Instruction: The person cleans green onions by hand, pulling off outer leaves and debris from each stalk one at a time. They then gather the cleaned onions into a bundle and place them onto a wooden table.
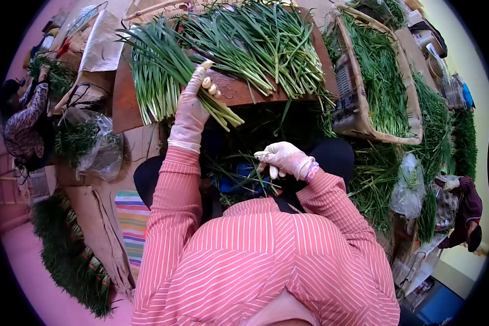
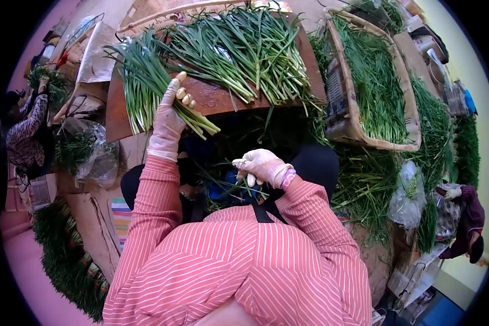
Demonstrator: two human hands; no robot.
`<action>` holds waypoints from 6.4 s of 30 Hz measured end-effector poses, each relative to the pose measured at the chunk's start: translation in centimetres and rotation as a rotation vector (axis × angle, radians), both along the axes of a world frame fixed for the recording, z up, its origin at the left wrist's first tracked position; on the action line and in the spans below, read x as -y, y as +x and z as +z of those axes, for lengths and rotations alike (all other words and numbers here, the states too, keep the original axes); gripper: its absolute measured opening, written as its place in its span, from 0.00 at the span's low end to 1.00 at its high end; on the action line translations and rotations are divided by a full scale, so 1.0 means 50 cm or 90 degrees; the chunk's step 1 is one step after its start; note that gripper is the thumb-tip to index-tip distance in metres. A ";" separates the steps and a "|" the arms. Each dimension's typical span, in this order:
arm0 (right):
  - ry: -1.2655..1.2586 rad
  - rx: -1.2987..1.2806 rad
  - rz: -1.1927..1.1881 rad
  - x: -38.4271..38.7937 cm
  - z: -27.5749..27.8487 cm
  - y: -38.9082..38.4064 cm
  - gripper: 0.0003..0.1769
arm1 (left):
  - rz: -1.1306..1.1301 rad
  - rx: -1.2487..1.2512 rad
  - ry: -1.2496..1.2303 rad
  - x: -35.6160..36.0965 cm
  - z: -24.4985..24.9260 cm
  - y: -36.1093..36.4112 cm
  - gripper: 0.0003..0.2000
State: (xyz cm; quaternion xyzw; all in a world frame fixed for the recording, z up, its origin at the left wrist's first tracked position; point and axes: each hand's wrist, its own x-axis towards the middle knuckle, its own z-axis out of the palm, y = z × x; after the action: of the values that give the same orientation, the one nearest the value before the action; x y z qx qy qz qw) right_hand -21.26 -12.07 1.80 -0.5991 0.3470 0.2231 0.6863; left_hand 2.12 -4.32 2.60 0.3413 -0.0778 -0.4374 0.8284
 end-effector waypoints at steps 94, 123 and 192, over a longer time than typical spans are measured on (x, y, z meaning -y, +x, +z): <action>-0.771 0.149 0.071 0.006 -0.083 0.096 0.16 | 0.211 0.247 0.423 -0.206 0.043 0.349 0.15; -1.073 0.303 -0.062 0.111 -0.032 0.163 0.11 | 0.232 0.663 1.025 -0.158 -0.147 0.411 0.53; -0.506 0.005 0.710 -0.065 -0.101 0.082 0.10 | -0.099 -0.178 0.297 -0.051 -0.035 -0.011 0.26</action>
State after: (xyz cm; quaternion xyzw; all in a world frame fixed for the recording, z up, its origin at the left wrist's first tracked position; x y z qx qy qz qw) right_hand -17.16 -8.81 -3.25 -0.8954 0.0393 0.3968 0.1982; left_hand 1.55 -1.75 0.86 0.4521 0.1142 -0.5483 0.6942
